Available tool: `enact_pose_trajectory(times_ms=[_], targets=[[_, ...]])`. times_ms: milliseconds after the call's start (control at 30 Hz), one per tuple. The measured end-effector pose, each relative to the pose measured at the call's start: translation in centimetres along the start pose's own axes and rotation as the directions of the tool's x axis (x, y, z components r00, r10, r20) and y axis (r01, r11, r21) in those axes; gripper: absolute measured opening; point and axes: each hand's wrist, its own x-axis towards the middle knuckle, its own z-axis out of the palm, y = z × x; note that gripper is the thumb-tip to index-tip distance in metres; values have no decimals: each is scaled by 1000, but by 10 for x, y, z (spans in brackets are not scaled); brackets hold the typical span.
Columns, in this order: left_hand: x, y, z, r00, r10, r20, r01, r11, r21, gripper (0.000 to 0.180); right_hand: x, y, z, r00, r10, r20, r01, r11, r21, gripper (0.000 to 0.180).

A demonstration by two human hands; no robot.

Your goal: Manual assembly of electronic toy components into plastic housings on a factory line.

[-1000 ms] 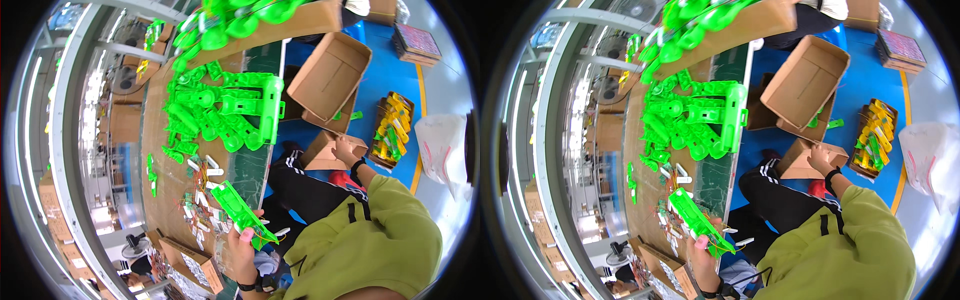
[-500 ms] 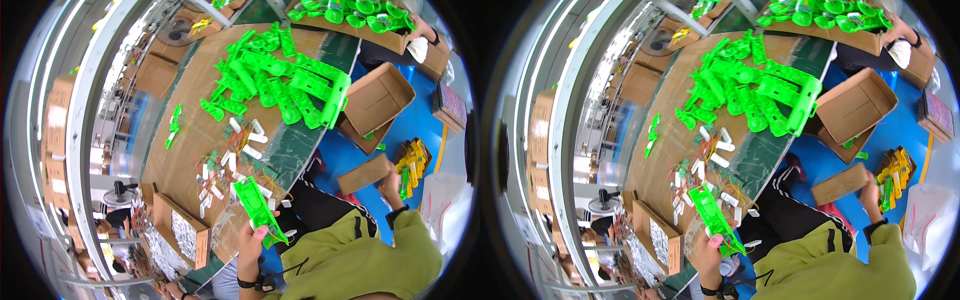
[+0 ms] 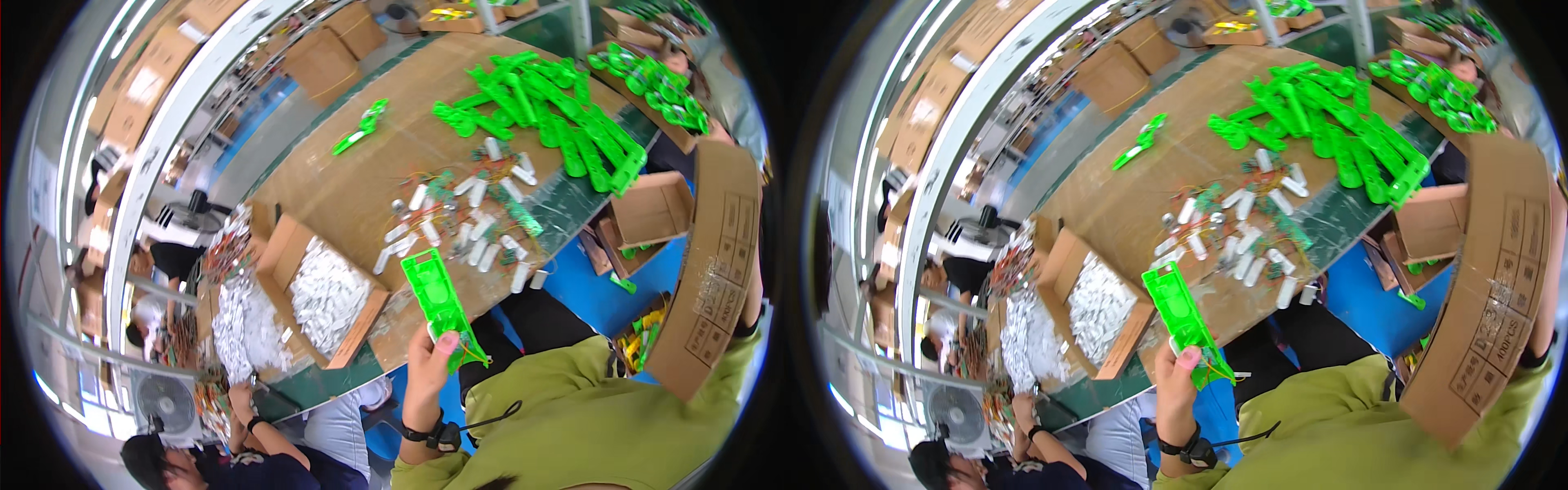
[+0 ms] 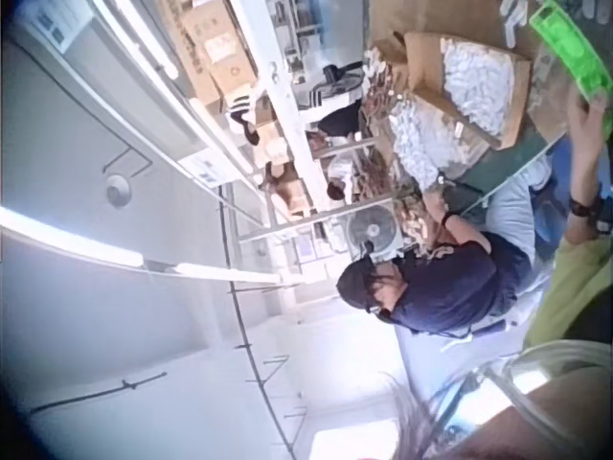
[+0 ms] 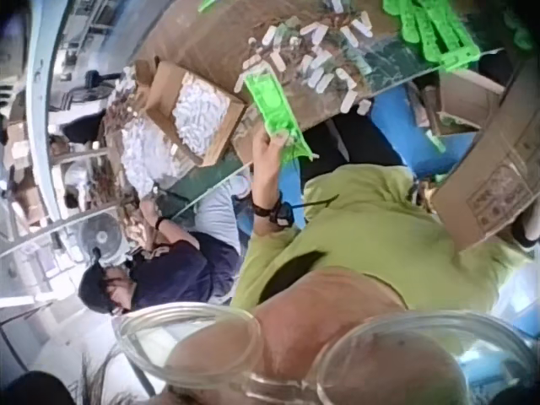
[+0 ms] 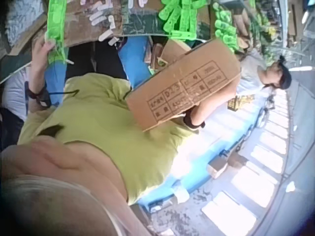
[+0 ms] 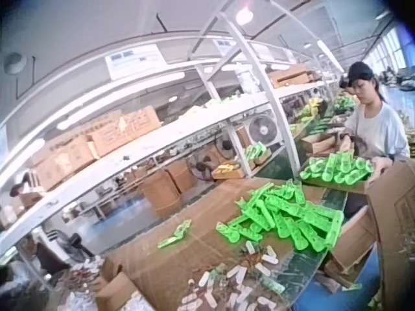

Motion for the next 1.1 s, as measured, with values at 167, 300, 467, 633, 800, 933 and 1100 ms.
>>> enact_pose_trajectory(times_ms=[167,300,467,633,800,933,1100], targets=[[-24,21,-35,998,45,-33,-48,996,-80,43,129,-159,86,899,-341,275,279,930,241,21],[-31,24,-54,1000,8,-30,-14,979,-205,50,177,-269,245,666,-688,287,616,725,310,24],[-2,31,-58,975,-86,-207,25,960,-278,48,156,-338,406,561,-737,378,566,674,474,25],[20,39,-86,974,1,-225,-50,976,-212,34,104,-389,496,535,-753,383,530,652,542,26],[32,47,-81,971,32,-238,-77,980,-185,33,97,-387,465,556,-789,262,441,547,711,28],[22,65,-76,959,62,-275,-99,987,-124,42,87,-357,286,-39,-820,571,-331,550,767,41],[27,57,-47,891,378,-252,-390,921,2,33,35,-297,213,77,-902,426,-418,358,835,34]])
